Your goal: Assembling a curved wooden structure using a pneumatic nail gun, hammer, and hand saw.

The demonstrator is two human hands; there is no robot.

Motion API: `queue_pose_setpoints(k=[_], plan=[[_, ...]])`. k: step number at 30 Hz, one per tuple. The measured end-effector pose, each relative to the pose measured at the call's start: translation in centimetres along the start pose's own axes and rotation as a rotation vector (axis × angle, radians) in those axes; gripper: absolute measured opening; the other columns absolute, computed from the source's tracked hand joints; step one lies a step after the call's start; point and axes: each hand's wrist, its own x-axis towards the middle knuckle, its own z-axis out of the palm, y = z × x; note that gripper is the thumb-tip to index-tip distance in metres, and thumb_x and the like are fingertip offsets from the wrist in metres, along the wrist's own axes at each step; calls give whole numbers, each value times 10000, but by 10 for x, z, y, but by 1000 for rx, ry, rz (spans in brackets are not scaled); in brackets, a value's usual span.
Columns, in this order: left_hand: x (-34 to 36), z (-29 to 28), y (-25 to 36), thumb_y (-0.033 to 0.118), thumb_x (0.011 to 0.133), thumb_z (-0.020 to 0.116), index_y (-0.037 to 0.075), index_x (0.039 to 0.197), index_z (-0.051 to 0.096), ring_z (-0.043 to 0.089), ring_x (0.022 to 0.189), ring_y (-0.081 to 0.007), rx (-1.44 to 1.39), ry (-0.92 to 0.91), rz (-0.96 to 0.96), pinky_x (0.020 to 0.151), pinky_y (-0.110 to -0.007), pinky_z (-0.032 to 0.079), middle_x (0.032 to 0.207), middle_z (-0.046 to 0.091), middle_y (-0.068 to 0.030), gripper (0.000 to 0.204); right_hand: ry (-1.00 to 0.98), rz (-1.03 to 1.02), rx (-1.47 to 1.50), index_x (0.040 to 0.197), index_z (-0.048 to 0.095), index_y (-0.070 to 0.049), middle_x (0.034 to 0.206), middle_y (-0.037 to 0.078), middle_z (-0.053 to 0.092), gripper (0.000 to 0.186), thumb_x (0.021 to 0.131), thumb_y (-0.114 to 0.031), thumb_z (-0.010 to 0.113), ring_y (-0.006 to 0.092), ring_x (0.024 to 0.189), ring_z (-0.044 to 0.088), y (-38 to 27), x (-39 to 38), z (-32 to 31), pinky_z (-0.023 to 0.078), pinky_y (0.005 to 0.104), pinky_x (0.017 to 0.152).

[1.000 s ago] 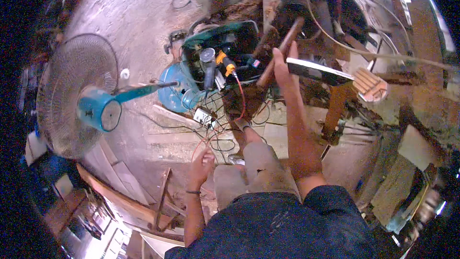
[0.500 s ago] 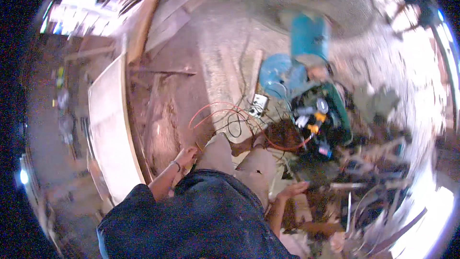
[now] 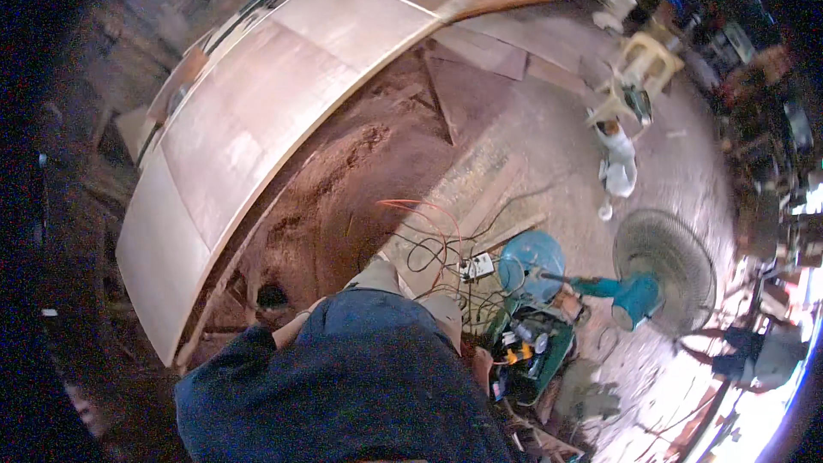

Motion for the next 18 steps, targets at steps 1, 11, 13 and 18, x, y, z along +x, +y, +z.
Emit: queue_pose_setpoints(k=[1, 11, 13, 18], plan=[[3, 6, -9, 448, 882, 505, -29, 1114, 618, 616, 1026, -318, -34, -7, 6, 885, -382, 456, 1055, 647, -239, 543, -21, -167, -232, 972, 646, 7, 867, 144, 669, 359, 905, -317, 506, 287, 774, 640, -20, 6, -24, 489, 364, 632], [23, -55, -26, 359, 854, 556, 0, 978, 649, 640, 859, -231, -291, 106, -2, 782, -337, 485, 877, 675, -144, 391, -152, 324, 536, 997, 615, -56, 739, 34, 579, 226, 905, -234, 511, 152, 590, 583, -250, 50, -25, 426, 296, 434], [34, -73, -45, 330, 859, 552, 10, 917, 650, 639, 790, -193, -345, 118, 11, 722, -316, 495, 813, 668, -107, 339, -49, 271, 374, 1040, 650, -28, 769, 78, 637, 283, 896, -243, 534, 222, 658, 635, -320, 32, 4, 491, 341, 539], [14, -114, -37, 256, 898, 507, 42, 930, 584, 554, 556, -135, -778, 161, -195, 453, -295, 435, 692, 586, -42, 230, 133, -122, -54, 984, 677, -40, 844, 135, 681, 266, 855, -238, 557, 284, 778, 651, -323, 16, 26, 496, 375, 686]])
